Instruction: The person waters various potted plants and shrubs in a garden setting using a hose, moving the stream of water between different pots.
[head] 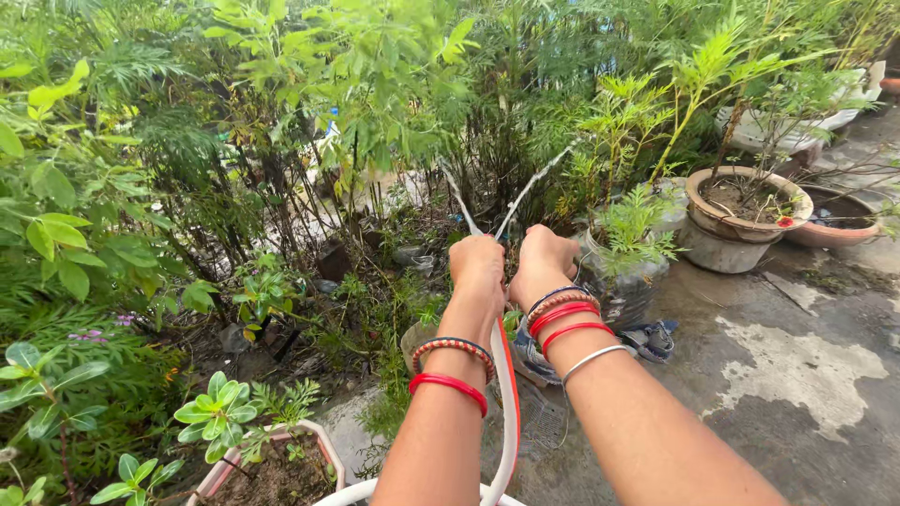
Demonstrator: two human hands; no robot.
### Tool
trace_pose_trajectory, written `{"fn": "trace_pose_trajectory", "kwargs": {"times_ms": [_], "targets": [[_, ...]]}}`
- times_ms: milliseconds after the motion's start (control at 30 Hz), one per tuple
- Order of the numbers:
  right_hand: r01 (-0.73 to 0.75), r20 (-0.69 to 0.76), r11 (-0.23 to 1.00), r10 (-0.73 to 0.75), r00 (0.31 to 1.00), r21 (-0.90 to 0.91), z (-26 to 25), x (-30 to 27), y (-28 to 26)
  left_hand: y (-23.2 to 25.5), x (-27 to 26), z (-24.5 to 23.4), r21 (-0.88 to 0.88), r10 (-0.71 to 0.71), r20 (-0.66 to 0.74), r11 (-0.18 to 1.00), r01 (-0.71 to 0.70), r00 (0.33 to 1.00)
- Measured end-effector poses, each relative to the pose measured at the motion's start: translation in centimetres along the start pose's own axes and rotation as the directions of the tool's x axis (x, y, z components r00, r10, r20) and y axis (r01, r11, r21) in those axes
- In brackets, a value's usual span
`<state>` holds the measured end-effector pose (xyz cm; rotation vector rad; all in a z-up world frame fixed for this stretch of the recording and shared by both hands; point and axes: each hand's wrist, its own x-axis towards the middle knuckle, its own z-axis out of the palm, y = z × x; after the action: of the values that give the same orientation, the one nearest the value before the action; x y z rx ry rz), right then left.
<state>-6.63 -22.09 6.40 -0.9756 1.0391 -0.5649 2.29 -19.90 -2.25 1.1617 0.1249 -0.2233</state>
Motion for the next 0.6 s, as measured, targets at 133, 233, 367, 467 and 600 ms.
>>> {"fn": "trace_pose_trajectory", "kwargs": {"times_ms": [133,233,367,467,600], "targets": [[0.035,-0.039,0.999,-0.034,0.999,0.040,-0.7,1.4,-0.2,1.8,-0.7,-2.0,-0.053,-0.153,-0.070,0.987,0.150,0.986],[0.122,-0.078,0.989,-0.116,0.990,0.080,-0.3,4.1,0.2,3.8,-0.2,-4.7,-0.149,-0.187,-0.103,0.974,0.170,0.977],[0.120,-0.114,0.993,-0.119,0.986,0.010,-1.2,4.8,-0.3,4.5,-0.9,-6.0,-0.097,-0.136,-0.089,0.987,0.127,0.987],[0.091,-0.128,0.995,-0.084,0.988,0.049,-1.6,3.5,-0.8,3.4,-2.1,-4.7,0.027,-0.195,0.171,0.981,0.193,0.966],[0.153,-0.188,0.988,-0.153,0.970,-0.016,-1.8,2.7,-1.0,2.0,-3.2,-1.5,0.246,-0.357,0.459,0.931,0.270,0.814]]}}
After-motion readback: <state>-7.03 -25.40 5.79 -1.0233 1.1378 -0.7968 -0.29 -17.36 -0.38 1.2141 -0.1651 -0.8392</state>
